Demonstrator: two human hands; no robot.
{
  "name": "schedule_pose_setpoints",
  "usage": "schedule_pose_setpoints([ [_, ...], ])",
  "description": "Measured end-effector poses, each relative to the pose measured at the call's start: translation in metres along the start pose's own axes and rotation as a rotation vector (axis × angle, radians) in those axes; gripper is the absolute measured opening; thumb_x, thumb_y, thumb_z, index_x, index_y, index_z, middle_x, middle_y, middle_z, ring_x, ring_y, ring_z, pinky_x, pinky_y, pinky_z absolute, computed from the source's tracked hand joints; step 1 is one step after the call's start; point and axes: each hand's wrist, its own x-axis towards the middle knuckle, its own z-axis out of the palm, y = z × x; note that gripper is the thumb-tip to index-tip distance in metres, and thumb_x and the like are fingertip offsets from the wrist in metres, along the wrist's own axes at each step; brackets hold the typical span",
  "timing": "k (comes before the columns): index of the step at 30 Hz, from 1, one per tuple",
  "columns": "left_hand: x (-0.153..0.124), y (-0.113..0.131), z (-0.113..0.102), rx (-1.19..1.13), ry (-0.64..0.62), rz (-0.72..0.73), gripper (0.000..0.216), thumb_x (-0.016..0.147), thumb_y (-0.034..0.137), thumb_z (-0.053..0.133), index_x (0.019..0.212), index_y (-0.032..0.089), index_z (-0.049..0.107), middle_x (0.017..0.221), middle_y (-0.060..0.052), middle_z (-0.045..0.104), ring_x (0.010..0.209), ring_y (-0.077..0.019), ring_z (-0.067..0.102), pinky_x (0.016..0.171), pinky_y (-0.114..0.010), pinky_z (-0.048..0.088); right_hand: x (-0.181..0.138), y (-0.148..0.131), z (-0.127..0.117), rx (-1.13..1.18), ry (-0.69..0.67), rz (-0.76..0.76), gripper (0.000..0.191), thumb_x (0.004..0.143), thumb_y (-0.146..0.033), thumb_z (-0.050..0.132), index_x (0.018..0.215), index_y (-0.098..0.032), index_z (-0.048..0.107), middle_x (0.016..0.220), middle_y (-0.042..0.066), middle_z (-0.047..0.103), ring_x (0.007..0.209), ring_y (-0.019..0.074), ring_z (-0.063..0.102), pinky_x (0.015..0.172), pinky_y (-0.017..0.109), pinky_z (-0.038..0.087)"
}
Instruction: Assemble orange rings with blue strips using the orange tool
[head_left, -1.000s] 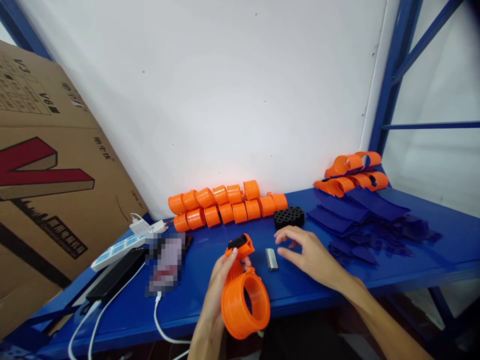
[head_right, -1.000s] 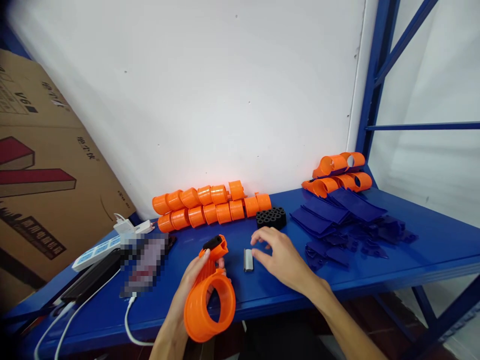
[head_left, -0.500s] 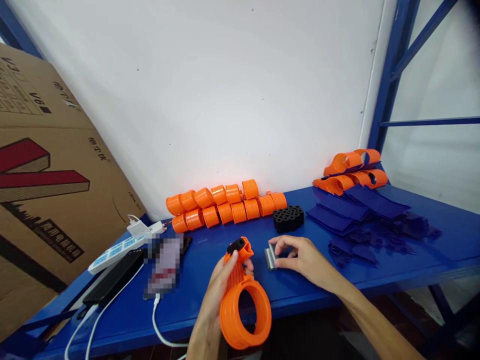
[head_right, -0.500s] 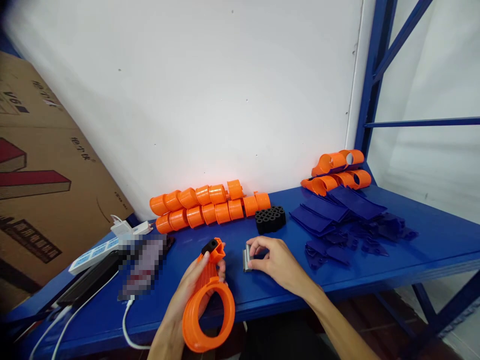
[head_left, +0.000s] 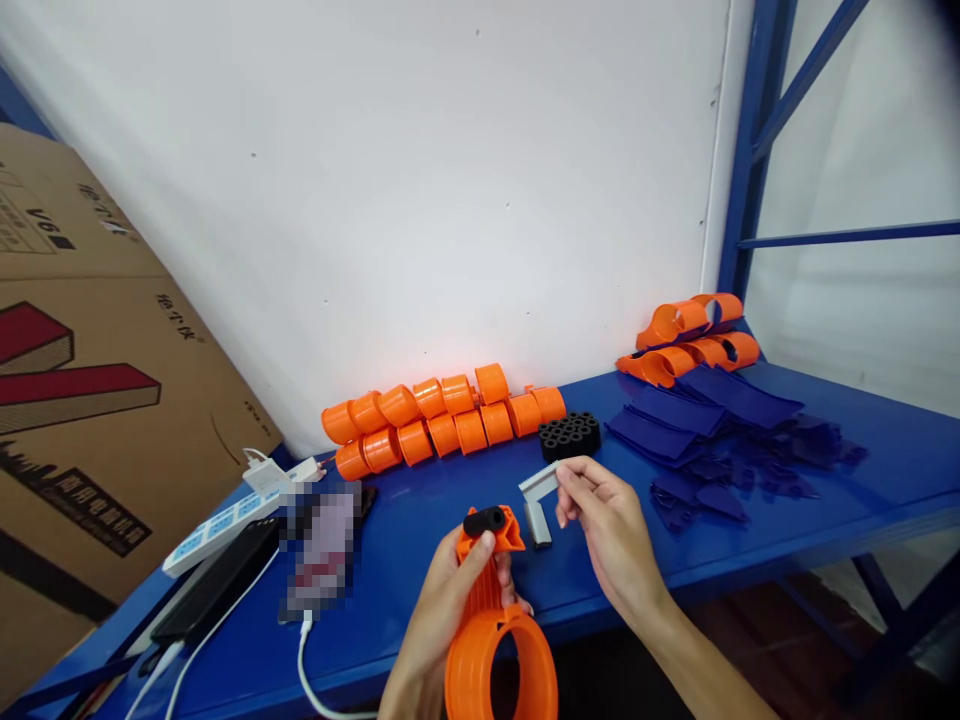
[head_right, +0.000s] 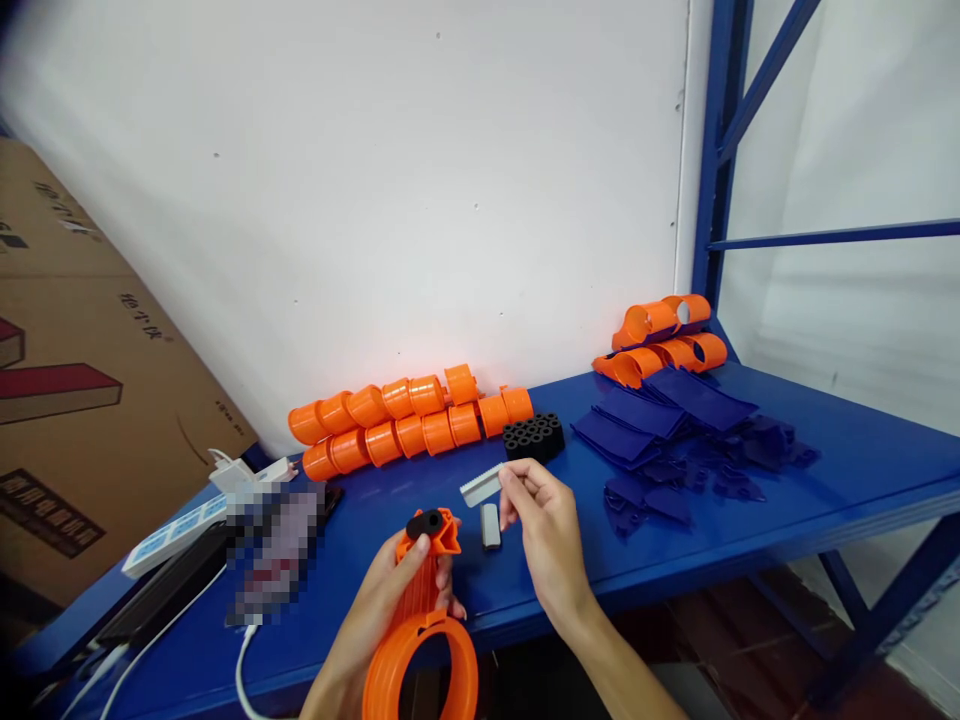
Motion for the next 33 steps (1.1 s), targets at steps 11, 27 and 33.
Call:
schedule_pose_setpoints([
  [11, 0.000, -0.003, 0.001, 0.061, 0.005, 0.031, 0.031, 0.087, 0.040, 0.063, 0.102, 0.014, 0.058, 0.064, 0.000, 0.062, 0.048, -0.0124, 0.057, 0.056, -0.030, 0.051, -0.024, -0.002, 0.008, -0.453, -0.040, -0.307, 0.021, 0.097, -0.033, 0.052, 0.081, -0.020, 0.058, 0.065, -0.002, 0.063, 0.060, 0.0116, 0.060, 0.058, 0.022, 0.048],
  [27, 0.002, -0.007, -0.007, 0.068, -0.018, -0.006, 0.034, 0.087, 0.043, 0.063, 0.105, 0.016, 0.056, 0.064, 0.002, 0.055, 0.054, -0.0132, 0.057, 0.054, -0.026, 0.043, -0.005, -0.032, 0.000, -0.720, -0.420, -0.697, 0.017, 0.097, -0.012, 0.046, 0.082, -0.020, 0.053, 0.068, -0.003, 0.055, 0.061, 0.0100, 0.054, 0.061, 0.023, 0.040],
  [33, 0.001, -0.007, -0.006, 0.094, -0.014, 0.013, 0.043, 0.087, 0.042, 0.064, 0.120, 0.017, 0.052, 0.065, 0.003, 0.054, 0.057, -0.0137, 0.057, 0.056, -0.027, 0.044, -0.006, -0.027, 0.007, -0.809, -0.299, -0.660, 0.017, 0.098, -0.016, 0.044, 0.084, -0.021, 0.052, 0.067, -0.002, 0.054, 0.060, 0.0121, 0.053, 0.060, 0.025, 0.039],
])
